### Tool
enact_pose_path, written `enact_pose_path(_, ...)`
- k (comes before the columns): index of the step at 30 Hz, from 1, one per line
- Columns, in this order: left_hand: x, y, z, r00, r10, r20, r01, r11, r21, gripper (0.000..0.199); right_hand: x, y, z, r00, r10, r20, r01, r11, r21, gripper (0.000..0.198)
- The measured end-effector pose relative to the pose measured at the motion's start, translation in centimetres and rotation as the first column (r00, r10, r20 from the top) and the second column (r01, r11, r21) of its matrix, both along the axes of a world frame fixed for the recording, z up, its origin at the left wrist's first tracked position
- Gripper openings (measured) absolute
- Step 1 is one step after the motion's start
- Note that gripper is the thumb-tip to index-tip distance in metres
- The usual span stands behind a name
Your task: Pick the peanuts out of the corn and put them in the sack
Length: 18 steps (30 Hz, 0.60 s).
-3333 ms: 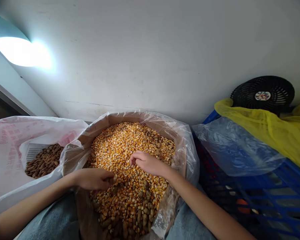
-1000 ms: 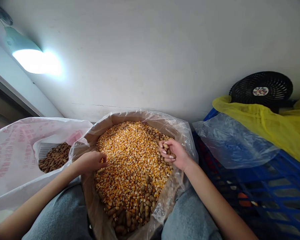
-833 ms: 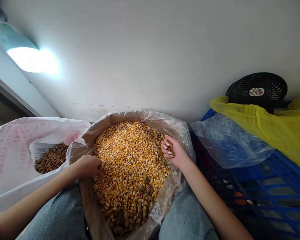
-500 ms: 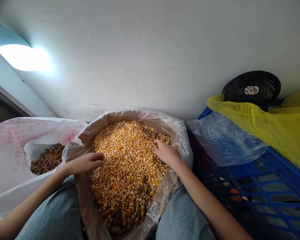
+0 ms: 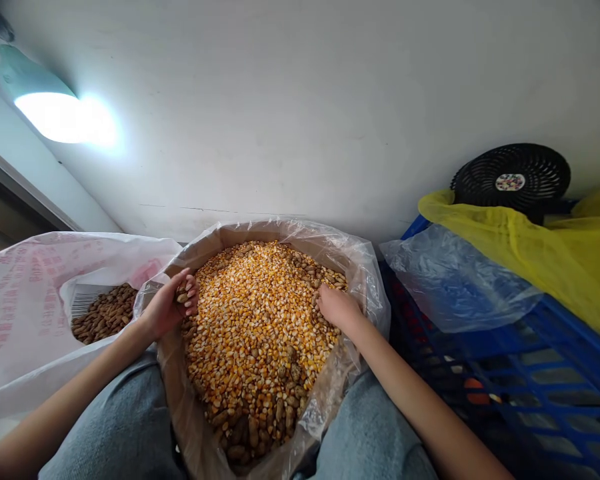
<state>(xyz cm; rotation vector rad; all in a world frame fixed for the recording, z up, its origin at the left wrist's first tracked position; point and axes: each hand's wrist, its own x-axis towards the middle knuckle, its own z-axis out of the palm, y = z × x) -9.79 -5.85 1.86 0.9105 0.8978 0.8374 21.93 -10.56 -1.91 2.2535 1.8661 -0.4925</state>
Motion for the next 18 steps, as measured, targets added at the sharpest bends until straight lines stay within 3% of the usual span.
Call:
enact_pose_path(2,-0.1,0.0,-0.5,0.958,0.013,-0.288,0.028,0.990,0.137,0.032,0.1,0.1,-0.4,1.000,-0.005,0.019,0.004,1.000,0.019,0.014)
enact_pose_path(3,-0.2,0.1,-0.7,0.888,0.023,-0.459,0.091,0.970,0.225,0.032,0.1,0.1,-0.5,1.000,-0.023,-0.003,0.023,0.999,0.045,0.013)
enact_pose_path(4,-0.4,0.1,-0.8,0.782,0.053,-0.621,0.181,0.935,0.307,0.031,0.1,0.2,-0.5,0.996,-0.052,-0.066,0.056,0.996,0.070,0.012)
enact_pose_path(6,-0.9,0.2,-0.9,0.500,0.167,-0.849,0.374,0.843,0.386,0.024,0.1,0.2,-0.1,0.934,-0.109,-0.340,0.150,0.984,0.095,0.014)
enact_pose_path(7,-1.2,0.2,-1.0,0.359,0.217,-0.908,0.453,0.810,0.372,0.021,0.1,0.2,0.3,0.842,-0.125,-0.524,0.198,0.977,0.085,0.017)
enact_pose_path(9,-1.5,0.3,-1.1,0.134,0.222,-0.966,0.569,0.780,0.258,0.018,0.4,0.0,1.2,0.541,-0.123,-0.832,0.269,0.963,0.033,0.021)
enact_pose_path(11,-1.5,0.3,-1.4,-0.007,0.144,-0.989,0.651,0.752,0.105,0.017,0.9,-0.1,2.2,0.256,-0.096,-0.962,0.330,0.944,-0.006,0.019)
enact_pose_path(12,-1.4,0.4,-1.6,-0.045,0.110,-0.993,0.679,0.732,0.050,0.014,1.1,-0.2,2.5,0.164,-0.085,-0.983,0.363,0.932,-0.020,0.018)
enact_pose_path(14,-1.3,0.5,-2.1,-0.061,0.070,-0.996,0.702,0.712,0.007,0.009,1.5,-0.4,3.1,0.062,-0.069,-0.996,0.418,0.908,-0.037,0.015)
enact_pose_path(16,-1.2,0.6,-2.8,-0.010,0.048,-0.999,0.695,0.718,0.028,0.010,1.5,-0.5,3.3,0.031,-0.070,-0.997,0.451,0.891,-0.048,0.014)
enact_pose_path(18,-1.2,0.7,-3.3,0.100,0.016,-0.995,0.683,0.726,0.080,0.015,1.1,-0.4,3.2,0.042,-0.093,-0.995,0.466,0.883,-0.063,0.016)
